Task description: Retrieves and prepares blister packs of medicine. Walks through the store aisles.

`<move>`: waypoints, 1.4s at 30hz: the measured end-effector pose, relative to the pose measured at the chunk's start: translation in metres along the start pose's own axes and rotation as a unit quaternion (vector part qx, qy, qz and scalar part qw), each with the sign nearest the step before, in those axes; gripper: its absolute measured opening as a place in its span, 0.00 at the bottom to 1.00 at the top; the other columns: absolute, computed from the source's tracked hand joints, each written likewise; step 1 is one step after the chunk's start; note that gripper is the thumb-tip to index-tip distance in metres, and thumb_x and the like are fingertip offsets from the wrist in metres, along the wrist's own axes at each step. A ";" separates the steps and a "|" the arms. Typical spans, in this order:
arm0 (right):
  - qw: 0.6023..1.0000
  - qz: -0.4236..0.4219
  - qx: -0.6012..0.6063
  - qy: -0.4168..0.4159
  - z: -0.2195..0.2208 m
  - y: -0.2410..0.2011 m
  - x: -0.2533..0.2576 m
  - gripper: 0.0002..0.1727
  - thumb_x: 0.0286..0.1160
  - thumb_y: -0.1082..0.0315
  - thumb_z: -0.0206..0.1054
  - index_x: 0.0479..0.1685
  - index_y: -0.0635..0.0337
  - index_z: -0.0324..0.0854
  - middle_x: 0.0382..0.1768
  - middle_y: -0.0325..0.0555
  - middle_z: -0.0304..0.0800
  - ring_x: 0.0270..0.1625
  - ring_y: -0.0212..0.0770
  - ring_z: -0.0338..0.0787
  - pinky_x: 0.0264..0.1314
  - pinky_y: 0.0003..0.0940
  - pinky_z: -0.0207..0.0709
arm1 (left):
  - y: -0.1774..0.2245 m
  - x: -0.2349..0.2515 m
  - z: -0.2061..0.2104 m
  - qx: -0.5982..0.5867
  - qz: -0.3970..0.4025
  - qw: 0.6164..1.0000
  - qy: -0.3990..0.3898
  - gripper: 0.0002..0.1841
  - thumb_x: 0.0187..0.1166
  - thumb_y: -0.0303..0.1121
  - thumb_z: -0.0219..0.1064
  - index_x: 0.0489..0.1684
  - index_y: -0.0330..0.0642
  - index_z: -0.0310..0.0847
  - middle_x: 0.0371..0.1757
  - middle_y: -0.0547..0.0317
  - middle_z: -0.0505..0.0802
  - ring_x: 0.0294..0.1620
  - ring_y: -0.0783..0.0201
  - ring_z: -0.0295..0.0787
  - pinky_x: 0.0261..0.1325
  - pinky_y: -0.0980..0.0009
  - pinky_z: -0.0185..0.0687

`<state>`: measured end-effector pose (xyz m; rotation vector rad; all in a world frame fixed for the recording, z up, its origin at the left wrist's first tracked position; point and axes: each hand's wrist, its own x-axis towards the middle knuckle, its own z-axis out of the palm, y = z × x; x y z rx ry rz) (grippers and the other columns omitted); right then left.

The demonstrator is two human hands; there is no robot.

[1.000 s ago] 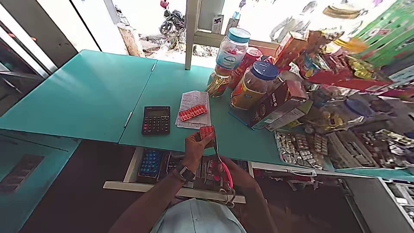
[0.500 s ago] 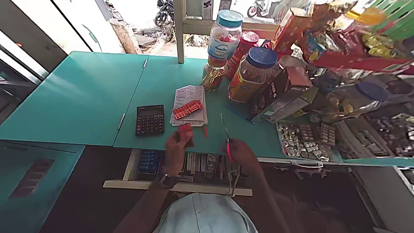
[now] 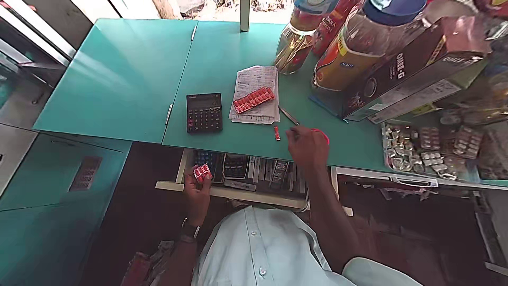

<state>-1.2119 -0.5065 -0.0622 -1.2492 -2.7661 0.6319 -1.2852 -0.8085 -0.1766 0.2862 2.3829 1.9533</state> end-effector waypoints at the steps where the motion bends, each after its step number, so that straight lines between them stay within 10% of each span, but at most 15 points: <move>1: 1.000 -0.025 0.018 0.000 0.010 -0.005 0.003 0.23 0.88 0.50 0.61 0.61 0.59 0.88 0.51 0.61 0.93 0.55 0.65 0.91 0.54 0.68 0.79 | -0.001 0.000 0.000 0.010 -0.002 1.000 -0.009 0.30 0.74 0.26 0.68 0.76 0.24 0.64 0.51 0.50 0.91 0.44 0.72 0.92 0.45 0.74 0.90; 8: 0.999 -0.029 0.035 0.003 0.051 -0.001 0.011 0.11 0.80 0.61 0.69 0.52 0.54 0.93 0.55 0.58 0.89 0.59 0.60 0.88 0.57 0.63 0.80 | 0.000 -0.001 -0.005 0.043 -0.009 0.997 -0.067 0.30 0.75 0.28 0.69 0.77 0.28 0.67 0.54 0.48 0.93 0.50 0.70 0.93 0.53 0.72 0.90; 12: 0.998 -0.060 0.028 0.014 0.054 0.008 0.001 0.18 0.82 0.63 0.64 0.66 0.58 0.87 0.46 0.56 0.93 0.51 0.58 0.93 0.55 0.59 0.82 | 0.001 -0.003 -0.009 0.065 -0.006 0.994 -0.087 0.31 0.74 0.30 0.71 0.77 0.28 0.68 0.54 0.46 0.93 0.50 0.69 0.93 0.55 0.70 0.90; 15: 0.977 -0.020 0.213 -0.022 0.043 0.029 -0.004 0.18 0.76 0.63 0.72 0.63 0.56 0.89 0.42 0.48 0.96 0.43 0.43 0.94 0.51 0.45 0.87 | -0.002 -0.003 -0.009 0.062 0.008 0.993 -0.097 0.31 0.74 0.30 0.70 0.77 0.29 0.68 0.52 0.48 0.93 0.47 0.73 0.92 0.52 0.74 0.89; 18: 0.816 0.043 0.576 -0.031 0.034 0.059 -0.017 0.15 0.76 0.77 0.66 0.60 0.66 0.85 0.43 0.49 0.92 0.36 0.37 0.90 0.43 0.32 0.87 | -0.003 -0.005 -0.012 0.020 0.016 0.995 -0.094 0.31 0.72 0.30 0.70 0.75 0.26 0.69 0.51 0.52 0.92 0.46 0.77 0.91 0.50 0.79 0.88; 21: 0.625 0.052 0.775 -0.078 0.025 0.083 -0.029 0.20 0.91 0.68 0.44 0.68 0.57 0.80 0.55 0.48 0.92 0.46 0.37 0.94 0.47 0.29 0.89 | 0.009 -0.003 -0.015 -0.109 -0.060 0.988 -0.092 0.26 0.72 0.22 0.66 0.70 0.30 0.66 0.49 0.57 0.90 0.42 0.72 0.91 0.43 0.75 0.91; 24: 0.575 0.045 0.811 -0.098 0.015 0.090 -0.043 0.23 0.94 0.62 0.41 0.70 0.56 0.81 0.55 0.49 0.91 0.45 0.38 0.93 0.49 0.30 0.89 | 0.021 0.005 -0.019 -0.276 -0.173 0.940 -0.102 0.13 0.77 0.17 0.53 0.55 0.42 0.71 0.41 0.57 0.94 0.36 0.62 0.95 0.39 0.65 0.94; 28: 0.645 0.058 0.759 0.063 0.002 0.096 -0.041 0.10 0.82 0.78 0.59 0.44 0.62 0.88 0.34 0.44 0.93 0.32 0.33 0.92 0.41 0.28 0.90 | 0.030 0.014 -0.019 -0.372 -0.218 0.888 -0.159 0.15 0.79 0.25 0.48 0.47 0.51 0.81 0.40 0.58 0.95 0.39 0.62 0.95 0.42 0.65 0.93; 35: 0.885 0.063 0.405 0.223 0.036 0.132 -0.010 0.14 0.81 0.67 0.70 0.58 0.65 0.86 0.47 0.51 0.93 0.43 0.39 0.92 0.49 0.38 0.87 | 0.036 0.015 0.002 -0.372 -0.258 0.882 -0.130 0.14 0.83 0.24 0.48 0.57 0.46 0.76 0.38 0.57 0.93 0.33 0.63 0.94 0.37 0.65 0.94; 39: 0.960 0.020 0.228 0.160 0.037 0.121 -0.042 0.23 0.63 0.52 0.83 0.53 0.58 0.93 0.49 0.53 0.90 0.46 0.46 0.89 0.50 0.44 0.84 | 0.033 0.014 -0.001 -0.365 -0.266 0.885 -0.116 0.14 0.84 0.26 0.47 0.58 0.47 0.76 0.37 0.59 0.92 0.34 0.63 0.94 0.38 0.66 0.93; 42: 0.993 0.004 0.092 0.073 0.034 0.111 -0.049 0.17 0.72 0.57 0.77 0.56 0.53 0.94 0.57 0.58 0.91 0.61 0.57 0.89 0.63 0.57 0.81 | 0.032 0.013 -0.003 -0.352 -0.265 0.890 -0.118 0.13 0.85 0.26 0.47 0.58 0.46 0.75 0.37 0.59 0.92 0.33 0.64 0.94 0.37 0.67 0.93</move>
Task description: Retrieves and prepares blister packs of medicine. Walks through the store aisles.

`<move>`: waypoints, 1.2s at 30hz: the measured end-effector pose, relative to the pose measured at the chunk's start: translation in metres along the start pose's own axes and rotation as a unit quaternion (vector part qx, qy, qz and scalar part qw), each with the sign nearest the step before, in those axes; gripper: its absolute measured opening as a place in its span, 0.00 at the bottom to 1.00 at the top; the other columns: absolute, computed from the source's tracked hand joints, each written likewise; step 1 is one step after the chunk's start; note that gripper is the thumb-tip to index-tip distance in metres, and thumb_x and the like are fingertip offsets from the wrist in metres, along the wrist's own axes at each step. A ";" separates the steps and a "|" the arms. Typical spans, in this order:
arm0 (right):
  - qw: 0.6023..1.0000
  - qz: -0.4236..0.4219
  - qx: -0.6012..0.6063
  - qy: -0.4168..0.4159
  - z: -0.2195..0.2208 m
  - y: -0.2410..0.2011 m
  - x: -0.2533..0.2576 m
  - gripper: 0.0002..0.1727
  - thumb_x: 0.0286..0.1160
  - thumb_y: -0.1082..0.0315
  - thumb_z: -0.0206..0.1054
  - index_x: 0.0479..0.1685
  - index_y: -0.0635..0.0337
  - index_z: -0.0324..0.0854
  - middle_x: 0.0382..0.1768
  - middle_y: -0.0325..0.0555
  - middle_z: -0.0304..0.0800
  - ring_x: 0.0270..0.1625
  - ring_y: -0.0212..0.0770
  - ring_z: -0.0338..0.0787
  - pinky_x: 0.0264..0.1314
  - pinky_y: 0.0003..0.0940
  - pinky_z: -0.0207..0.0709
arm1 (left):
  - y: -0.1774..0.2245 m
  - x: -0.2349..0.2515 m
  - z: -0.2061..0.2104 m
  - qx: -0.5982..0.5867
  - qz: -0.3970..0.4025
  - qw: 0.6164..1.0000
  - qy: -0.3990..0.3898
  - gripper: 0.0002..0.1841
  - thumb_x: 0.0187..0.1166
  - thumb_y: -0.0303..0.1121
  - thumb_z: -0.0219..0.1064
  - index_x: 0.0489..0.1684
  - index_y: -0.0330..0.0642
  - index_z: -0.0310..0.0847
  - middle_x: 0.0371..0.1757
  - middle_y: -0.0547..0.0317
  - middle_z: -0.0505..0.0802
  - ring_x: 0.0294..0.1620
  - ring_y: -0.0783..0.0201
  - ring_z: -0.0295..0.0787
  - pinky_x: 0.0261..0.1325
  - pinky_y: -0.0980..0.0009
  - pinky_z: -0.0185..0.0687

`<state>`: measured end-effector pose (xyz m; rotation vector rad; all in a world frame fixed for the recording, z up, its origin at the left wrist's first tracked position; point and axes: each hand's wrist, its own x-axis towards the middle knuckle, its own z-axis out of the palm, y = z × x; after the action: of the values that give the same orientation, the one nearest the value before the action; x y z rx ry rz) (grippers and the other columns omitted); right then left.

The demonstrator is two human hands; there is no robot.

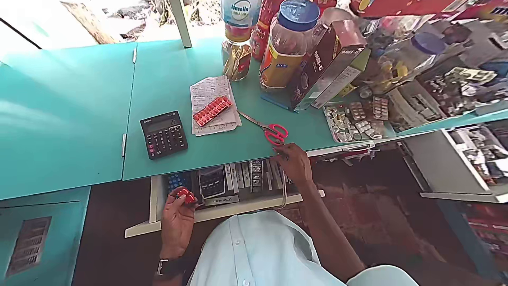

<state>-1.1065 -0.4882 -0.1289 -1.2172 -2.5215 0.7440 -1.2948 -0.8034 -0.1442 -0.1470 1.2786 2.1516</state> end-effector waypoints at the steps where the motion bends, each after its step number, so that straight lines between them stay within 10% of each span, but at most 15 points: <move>1: 0.999 -0.009 -0.027 -0.026 -0.003 -0.005 0.001 0.13 0.77 0.61 0.72 0.55 0.54 0.94 0.56 0.58 0.91 0.62 0.58 0.89 0.65 0.58 0.80 | 0.002 0.001 0.000 0.005 0.000 1.000 0.003 0.13 0.84 0.26 0.47 0.58 0.45 0.75 0.37 0.59 0.92 0.33 0.64 0.93 0.36 0.67 0.93; 5: 0.996 -0.069 0.011 -0.057 -0.013 -0.032 0.021 0.13 0.80 0.60 0.70 0.54 0.56 0.94 0.54 0.55 0.92 0.59 0.55 0.90 0.65 0.57 0.81 | 0.005 0.005 0.003 -0.004 -0.009 1.000 -0.008 0.14 0.87 0.29 0.45 0.59 0.46 0.75 0.39 0.58 0.93 0.34 0.64 0.94 0.36 0.67 0.93; 8: 0.998 -0.063 0.024 0.000 -0.012 -0.033 0.058 0.26 0.73 0.53 0.77 0.68 0.54 0.86 0.69 0.57 0.85 0.72 0.59 0.83 0.72 0.62 0.77 | 0.010 0.006 0.009 -0.045 -0.047 0.997 -0.031 0.20 0.90 0.42 0.42 0.44 0.54 0.84 0.35 0.61 0.94 0.34 0.64 0.94 0.37 0.65 0.92; 11: 0.996 -0.037 -0.068 -0.053 -0.011 -0.020 0.077 0.37 0.70 0.47 0.78 0.80 0.47 0.78 0.78 0.62 0.77 0.77 0.69 0.76 0.69 0.75 0.71 | 0.010 0.003 0.005 0.031 0.022 0.998 -0.041 0.09 0.86 0.34 0.48 0.39 0.53 0.74 0.24 0.69 0.85 0.21 0.72 0.82 0.25 0.74 0.84; 16: 0.997 -0.014 -0.048 -0.053 -0.040 -0.017 0.025 0.29 0.67 0.55 0.80 0.68 0.59 0.86 0.61 0.65 0.90 0.64 0.68 0.88 0.66 0.73 0.74 | 0.003 -0.001 -0.023 0.261 0.268 0.927 -0.013 0.09 0.75 0.29 0.64 0.47 0.47 0.70 0.33 0.79 0.82 0.28 0.82 0.78 0.30 0.83 0.77; 18: 0.995 -0.086 0.029 -0.047 -0.056 -0.012 -0.010 0.27 0.59 0.58 0.82 0.60 0.59 0.89 0.54 0.58 0.93 0.52 0.56 0.93 0.54 0.61 0.84 | 0.008 0.007 -0.033 0.217 0.290 0.932 -0.020 0.09 0.72 0.29 0.60 0.46 0.54 0.73 0.33 0.80 0.84 0.28 0.81 0.80 0.29 0.82 0.78; 21: 0.960 -0.195 0.108 -0.170 -0.033 -0.023 -0.042 0.23 0.51 0.61 0.84 0.51 0.54 0.93 0.62 0.52 0.92 0.61 0.50 0.93 0.59 0.54 0.88 | 0.041 0.033 -0.016 0.243 0.293 0.923 -0.062 0.14 0.66 0.31 0.63 0.50 0.51 0.75 0.36 0.78 0.85 0.31 0.79 0.81 0.32 0.78 0.80; 23: 0.940 -0.213 0.067 -0.259 0.007 -0.029 -0.037 0.21 0.56 0.63 0.82 0.54 0.55 0.93 0.61 0.55 0.92 0.64 0.56 0.91 0.64 0.60 0.83 | 0.067 0.062 0.024 0.385 0.326 0.856 -0.110 0.17 0.67 0.34 0.65 0.53 0.40 0.74 0.36 0.72 0.80 0.32 0.80 0.74 0.35 0.78 0.73; 26: 0.920 -0.189 0.023 -0.342 0.029 -0.038 -0.017 0.20 0.69 0.62 0.77 0.60 0.59 0.89 0.56 0.56 0.93 0.62 0.57 0.90 0.69 0.61 0.79 | 0.085 0.115 0.108 0.645 0.326 0.682 -0.113 0.21 0.73 0.43 0.73 0.59 0.41 0.85 0.48 0.48 0.92 0.44 0.51 0.89 0.46 0.48 0.85; 29: 0.968 -0.164 0.031 -0.187 0.010 -0.068 0.008 0.17 0.81 0.52 0.68 0.52 0.54 0.93 0.50 0.48 0.96 0.57 0.49 0.93 0.64 0.56 0.82 | 0.068 0.171 0.168 0.778 0.285 0.549 -0.106 0.31 0.74 0.57 0.72 0.75 0.54 0.81 0.68 0.45 0.87 0.67 0.40 0.84 0.61 0.36 0.81; 32: 0.986 -0.124 -0.038 -0.101 0.013 -0.084 0.057 0.22 0.83 0.52 0.65 0.68 0.52 0.87 0.67 0.54 0.87 0.72 0.58 0.83 0.72 0.57 0.76 | 0.053 0.202 0.204 0.844 0.208 0.475 -0.137 0.43 0.72 0.64 0.69 0.86 0.49 0.69 0.81 0.38 0.76 0.76 0.32 0.76 0.68 0.31 0.75; 36: 0.983 -0.124 -0.026 -0.136 0.023 -0.063 0.049 0.17 0.87 0.62 0.58 0.57 0.61 0.88 0.64 0.61 0.86 0.71 0.61 0.83 0.72 0.59 0.76 | 0.043 0.220 0.203 0.857 0.199 0.462 -0.110 0.34 0.74 0.61 0.69 0.74 0.49 0.81 0.76 0.42 0.82 0.73 0.39 0.82 0.69 0.35 0.78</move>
<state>-1.1881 -0.4910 -0.1144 -0.8389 -2.8593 0.8355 -1.4517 -0.5506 -0.0917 1.2770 2.6851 0.0892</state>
